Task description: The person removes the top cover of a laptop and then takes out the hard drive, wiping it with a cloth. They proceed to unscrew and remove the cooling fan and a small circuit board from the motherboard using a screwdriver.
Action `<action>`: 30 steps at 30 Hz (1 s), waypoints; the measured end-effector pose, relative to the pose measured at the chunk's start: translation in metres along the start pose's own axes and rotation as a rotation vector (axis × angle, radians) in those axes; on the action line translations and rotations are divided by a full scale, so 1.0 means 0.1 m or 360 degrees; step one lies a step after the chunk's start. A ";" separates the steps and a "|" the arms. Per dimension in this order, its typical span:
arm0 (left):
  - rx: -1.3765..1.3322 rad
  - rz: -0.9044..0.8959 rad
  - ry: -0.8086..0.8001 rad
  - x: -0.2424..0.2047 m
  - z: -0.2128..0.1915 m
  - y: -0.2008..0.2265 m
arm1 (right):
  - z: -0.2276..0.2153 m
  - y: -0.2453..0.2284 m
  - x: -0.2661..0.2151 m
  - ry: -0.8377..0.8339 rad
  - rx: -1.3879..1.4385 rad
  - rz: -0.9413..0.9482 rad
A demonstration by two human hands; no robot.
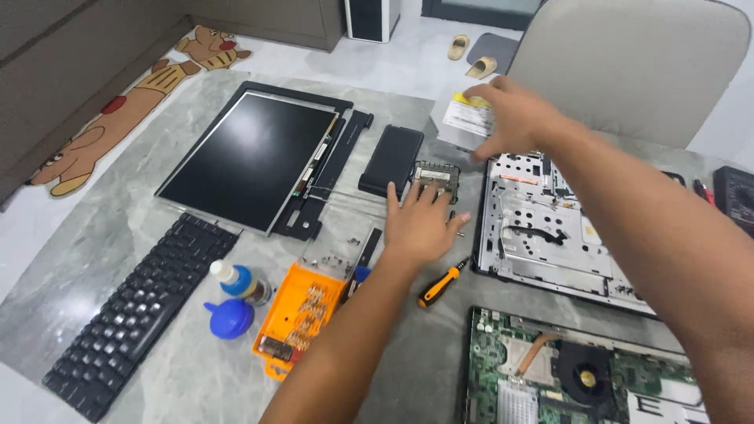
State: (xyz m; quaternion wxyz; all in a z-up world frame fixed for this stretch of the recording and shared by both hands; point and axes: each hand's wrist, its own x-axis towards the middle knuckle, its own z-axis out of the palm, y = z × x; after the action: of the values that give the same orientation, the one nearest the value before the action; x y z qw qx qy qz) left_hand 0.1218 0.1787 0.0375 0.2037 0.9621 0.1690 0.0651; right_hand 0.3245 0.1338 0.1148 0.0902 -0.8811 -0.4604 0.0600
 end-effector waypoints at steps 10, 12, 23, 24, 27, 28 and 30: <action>0.0014 0.0128 0.0308 -0.11 0.21 -0.16 | 0.20 -0.08 0.47 -0.0299 -0.0319 0.0052; 0.0000 0.0114 0.0315 -0.08 0.17 -0.17 | 0.12 -0.16 0.45 -0.0317 -0.0355 0.0063; -0.0003 -0.0002 0.0149 -0.06 0.14 -0.25 | 0.34 -0.17 0.56 -0.0447 -0.0201 -0.0142; -0.0001 0.0001 0.0147 -0.07 0.16 -0.25 | 0.34 -0.19 0.56 -0.0446 -0.0199 -0.0140; 0.0080 0.0015 0.0200 -0.08 0.16 -0.23 | 0.37 -0.17 0.57 -0.0490 -0.0061 -0.0114; 0.0072 0.0003 0.0157 -0.09 0.12 -0.23 | 0.42 -0.10 0.60 -0.0481 -0.0027 -0.0138; 0.0066 -0.0012 0.0112 -0.10 0.09 -0.23 | 0.43 -0.07 0.57 -0.0475 0.0009 -0.0165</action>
State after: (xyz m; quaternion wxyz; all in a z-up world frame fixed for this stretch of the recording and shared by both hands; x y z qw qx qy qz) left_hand 0.1068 0.1919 0.0195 0.1780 0.9626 0.1809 0.0947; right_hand 0.3435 0.1893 0.0734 0.0260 -0.8372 -0.5133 0.1869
